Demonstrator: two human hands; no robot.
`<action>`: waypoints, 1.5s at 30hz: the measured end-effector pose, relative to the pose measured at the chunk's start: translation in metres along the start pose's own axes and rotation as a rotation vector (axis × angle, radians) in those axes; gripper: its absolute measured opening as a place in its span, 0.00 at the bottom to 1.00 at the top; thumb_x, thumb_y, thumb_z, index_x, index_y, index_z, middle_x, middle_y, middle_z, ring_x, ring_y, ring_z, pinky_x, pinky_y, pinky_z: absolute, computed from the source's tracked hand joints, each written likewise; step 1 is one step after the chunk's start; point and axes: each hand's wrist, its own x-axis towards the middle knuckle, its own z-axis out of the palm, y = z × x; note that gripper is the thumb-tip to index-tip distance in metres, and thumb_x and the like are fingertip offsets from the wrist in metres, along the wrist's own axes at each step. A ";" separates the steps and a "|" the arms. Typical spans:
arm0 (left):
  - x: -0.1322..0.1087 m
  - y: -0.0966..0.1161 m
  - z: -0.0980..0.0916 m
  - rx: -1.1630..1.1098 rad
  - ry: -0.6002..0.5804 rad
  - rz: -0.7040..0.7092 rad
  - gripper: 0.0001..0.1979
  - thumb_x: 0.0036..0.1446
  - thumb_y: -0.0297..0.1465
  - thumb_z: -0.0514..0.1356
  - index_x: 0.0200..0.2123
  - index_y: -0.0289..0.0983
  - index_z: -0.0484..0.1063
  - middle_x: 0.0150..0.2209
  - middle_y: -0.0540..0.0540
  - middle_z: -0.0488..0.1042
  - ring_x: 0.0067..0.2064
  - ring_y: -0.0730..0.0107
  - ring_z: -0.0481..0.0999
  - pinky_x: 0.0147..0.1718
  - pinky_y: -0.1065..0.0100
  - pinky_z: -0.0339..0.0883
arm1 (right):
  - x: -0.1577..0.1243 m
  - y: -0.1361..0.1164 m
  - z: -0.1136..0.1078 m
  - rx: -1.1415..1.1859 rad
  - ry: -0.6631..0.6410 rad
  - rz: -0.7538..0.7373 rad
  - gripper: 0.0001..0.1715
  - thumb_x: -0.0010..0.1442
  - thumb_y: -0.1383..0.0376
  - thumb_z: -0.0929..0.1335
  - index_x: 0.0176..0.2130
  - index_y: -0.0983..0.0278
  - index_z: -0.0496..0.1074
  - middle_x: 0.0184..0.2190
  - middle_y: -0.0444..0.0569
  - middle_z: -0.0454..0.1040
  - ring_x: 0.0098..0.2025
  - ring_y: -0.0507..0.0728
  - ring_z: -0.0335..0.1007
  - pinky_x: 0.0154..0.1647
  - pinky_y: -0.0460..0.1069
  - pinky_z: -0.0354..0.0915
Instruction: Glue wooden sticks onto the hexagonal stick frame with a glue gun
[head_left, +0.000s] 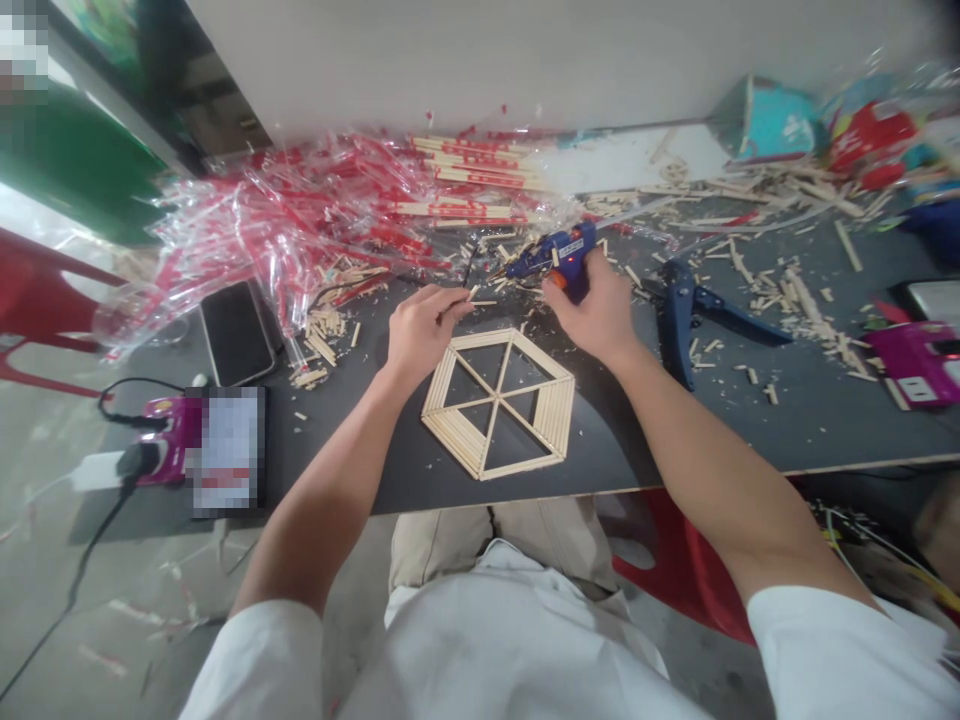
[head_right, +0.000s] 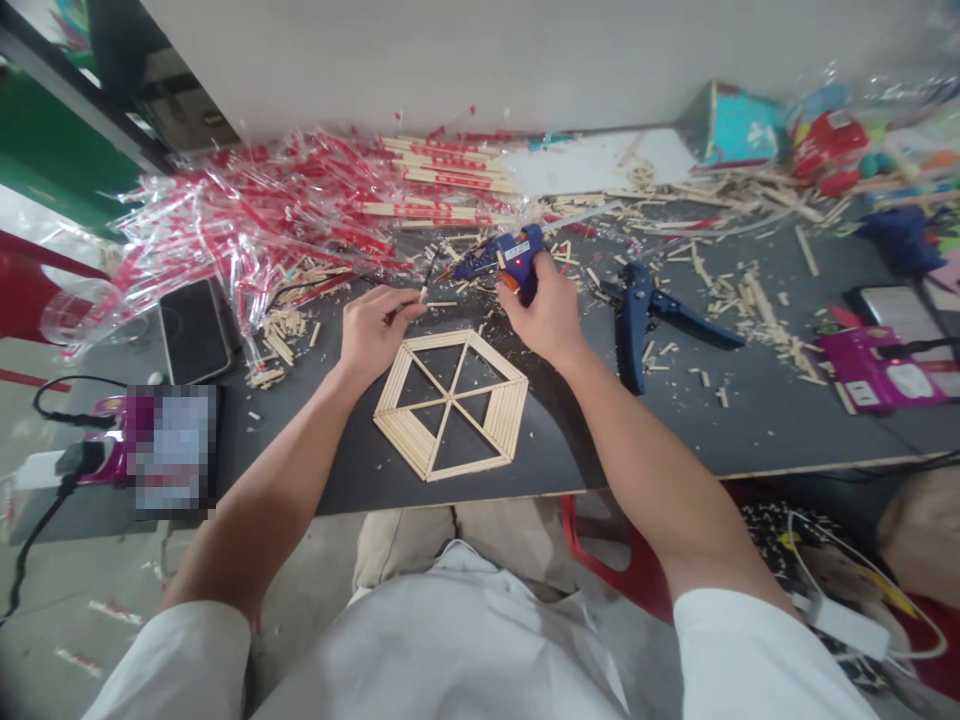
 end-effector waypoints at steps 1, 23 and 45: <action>-0.001 -0.001 0.000 0.019 -0.003 0.007 0.08 0.66 0.35 0.67 0.43 0.44 0.87 0.42 0.46 0.86 0.38 0.65 0.81 0.40 0.67 0.69 | 0.000 0.000 0.000 -0.007 -0.009 0.004 0.24 0.68 0.44 0.67 0.52 0.59 0.70 0.37 0.57 0.80 0.37 0.69 0.78 0.42 0.63 0.73; -0.002 0.001 -0.001 0.076 -0.021 0.077 0.08 0.68 0.33 0.66 0.45 0.44 0.87 0.39 0.45 0.84 0.40 0.64 0.82 0.40 0.67 0.68 | 0.001 0.002 0.002 -0.075 -0.056 0.011 0.20 0.69 0.46 0.67 0.48 0.59 0.70 0.33 0.55 0.77 0.35 0.68 0.76 0.40 0.62 0.72; 0.002 0.006 0.002 -0.250 -0.014 -0.083 0.07 0.62 0.36 0.71 0.39 0.40 0.88 0.40 0.45 0.87 0.34 0.69 0.82 0.37 0.69 0.74 | 0.008 0.034 0.008 -0.226 0.164 0.102 0.31 0.63 0.45 0.75 0.51 0.66 0.71 0.51 0.67 0.74 0.56 0.75 0.71 0.59 0.71 0.66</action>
